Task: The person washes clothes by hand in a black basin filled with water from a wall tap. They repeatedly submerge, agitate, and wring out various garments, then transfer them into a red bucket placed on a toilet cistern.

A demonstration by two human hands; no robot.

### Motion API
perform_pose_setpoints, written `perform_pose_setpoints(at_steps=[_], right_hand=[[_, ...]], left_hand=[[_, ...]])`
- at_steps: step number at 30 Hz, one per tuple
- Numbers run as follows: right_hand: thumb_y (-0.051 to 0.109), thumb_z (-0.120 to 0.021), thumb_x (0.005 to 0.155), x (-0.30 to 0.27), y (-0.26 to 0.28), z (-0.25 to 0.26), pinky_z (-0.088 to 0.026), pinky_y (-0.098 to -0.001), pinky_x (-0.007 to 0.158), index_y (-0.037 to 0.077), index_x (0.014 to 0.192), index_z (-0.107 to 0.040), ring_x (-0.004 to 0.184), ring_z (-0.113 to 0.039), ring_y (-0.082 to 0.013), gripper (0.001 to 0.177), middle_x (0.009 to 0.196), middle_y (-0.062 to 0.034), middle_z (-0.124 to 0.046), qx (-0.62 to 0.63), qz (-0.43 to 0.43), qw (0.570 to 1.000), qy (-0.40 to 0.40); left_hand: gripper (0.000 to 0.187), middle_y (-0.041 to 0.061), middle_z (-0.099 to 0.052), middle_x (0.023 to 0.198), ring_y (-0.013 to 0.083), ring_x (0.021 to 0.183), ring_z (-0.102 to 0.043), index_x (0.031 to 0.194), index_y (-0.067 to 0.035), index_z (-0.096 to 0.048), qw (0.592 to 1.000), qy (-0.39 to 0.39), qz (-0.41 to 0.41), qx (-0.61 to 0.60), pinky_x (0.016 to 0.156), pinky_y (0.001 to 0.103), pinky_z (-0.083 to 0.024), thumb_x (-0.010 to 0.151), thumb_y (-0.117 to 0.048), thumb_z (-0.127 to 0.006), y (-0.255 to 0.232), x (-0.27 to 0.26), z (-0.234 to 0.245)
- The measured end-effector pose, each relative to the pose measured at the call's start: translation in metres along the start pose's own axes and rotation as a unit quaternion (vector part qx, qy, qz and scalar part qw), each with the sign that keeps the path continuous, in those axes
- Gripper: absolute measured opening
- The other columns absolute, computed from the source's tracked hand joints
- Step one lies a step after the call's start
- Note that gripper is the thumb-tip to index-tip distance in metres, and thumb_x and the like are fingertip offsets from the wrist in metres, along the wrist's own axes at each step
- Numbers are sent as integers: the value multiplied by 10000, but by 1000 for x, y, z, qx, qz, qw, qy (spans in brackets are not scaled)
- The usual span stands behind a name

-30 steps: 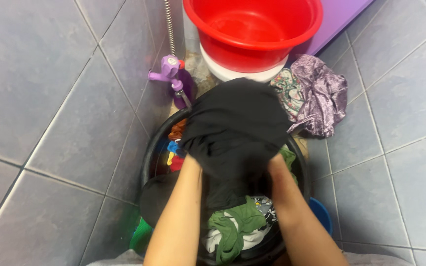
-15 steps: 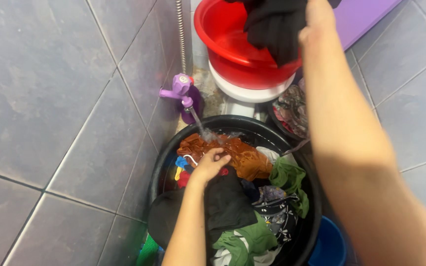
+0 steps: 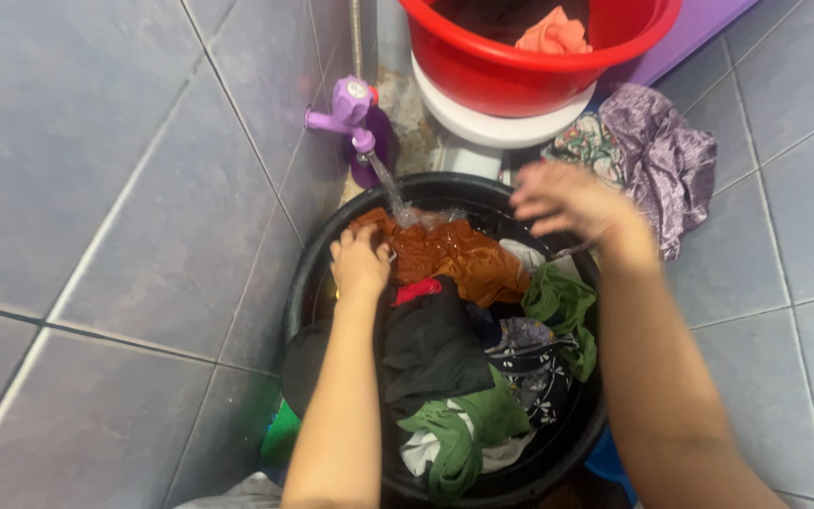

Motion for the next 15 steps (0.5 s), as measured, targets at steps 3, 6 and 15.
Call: perform_pose_setpoints(at_steps=[3,6,15], right_hand=[[344,-747,909,38,-99,-47,-544,-356,673,86,1451,-549,892,-711,-220,632,1147,-101,-729,-101,-64,992,-32],[317,-749,957,52,-180,-112,-423,-492,1031,108,1520,-413,1312,-485,-331,688,1468,-179,-491,-339,157,921,-107],[439,-705,915,73,-239,-149,-199,-554,1174,421,1601,-174,1526,-89,-308,867,1719,-122,-98,-541,-81,837,4]], left_hand=[[618,89,-134,1693,411,1543,-103,1532,-361,-432,989,120,11,89,1162,739,-213,949,-514,-570,-10,-11,-16],[703,86,195,1714,489,1541,195,1605,-415,-250,917,320,14,238,1113,834,-42,976,-609,-496,-16,-25,-54],[695,64,188,1694,496,1517,143,1616,-402,-215,896,359,-20,261,1083,824,-66,988,-508,-495,21,2,-81]])
Point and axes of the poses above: each hand's wrist, its own x-axis towards the middle knuckle, its own z-axis out of the back of the hand, y = z × x, the point moved 1 cm from there along x, towards the middle knuckle
